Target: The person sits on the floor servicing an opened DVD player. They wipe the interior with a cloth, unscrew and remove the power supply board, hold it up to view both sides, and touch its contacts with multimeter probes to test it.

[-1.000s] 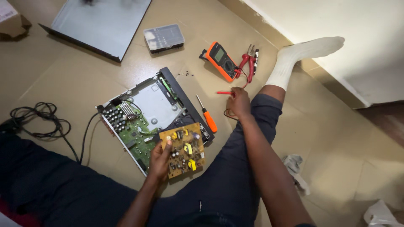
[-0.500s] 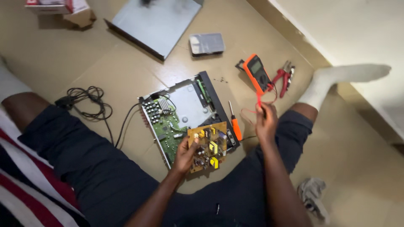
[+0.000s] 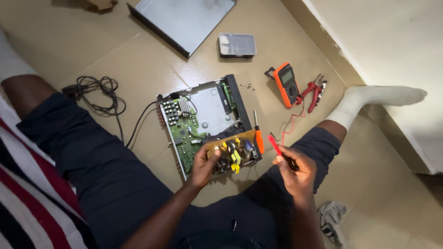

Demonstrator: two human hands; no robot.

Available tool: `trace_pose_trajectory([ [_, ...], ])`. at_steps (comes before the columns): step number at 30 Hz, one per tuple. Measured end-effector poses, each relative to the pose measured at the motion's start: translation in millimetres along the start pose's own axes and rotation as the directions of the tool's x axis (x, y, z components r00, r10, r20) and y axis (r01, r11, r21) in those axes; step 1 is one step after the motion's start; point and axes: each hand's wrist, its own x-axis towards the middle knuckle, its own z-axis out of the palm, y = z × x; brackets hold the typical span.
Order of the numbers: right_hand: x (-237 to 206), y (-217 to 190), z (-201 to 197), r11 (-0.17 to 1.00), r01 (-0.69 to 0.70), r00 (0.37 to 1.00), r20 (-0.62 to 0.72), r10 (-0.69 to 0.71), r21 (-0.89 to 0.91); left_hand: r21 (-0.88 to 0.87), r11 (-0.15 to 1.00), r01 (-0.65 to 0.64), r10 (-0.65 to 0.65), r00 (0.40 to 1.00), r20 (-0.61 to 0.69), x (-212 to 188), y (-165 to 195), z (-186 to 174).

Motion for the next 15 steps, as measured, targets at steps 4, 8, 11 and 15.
trace_pose_trajectory([
  [4,3.1,-34.8,17.5,0.998,0.062,0.998,0.03,-0.061,-0.031,0.026,0.993,-0.115,0.113,0.992,0.057,-2.6,3.3,3.6],
  [8,5.2,-51.0,24.5,0.975,0.194,0.98,0.074,-0.187,-0.107,0.043,0.993,-0.112,0.109,0.992,0.065,-4.1,10.6,5.3],
  [11,1.7,-51.5,26.3,0.994,0.091,0.996,-0.008,-0.092,-0.058,0.066,0.985,-0.16,0.155,0.985,0.075,-5.0,11.0,3.1],
  [15,1.2,-32.1,26.3,0.998,-0.005,0.991,-0.137,-0.004,-0.06,0.084,0.977,-0.198,0.194,0.98,0.053,-5.5,-8.5,-6.4],
])
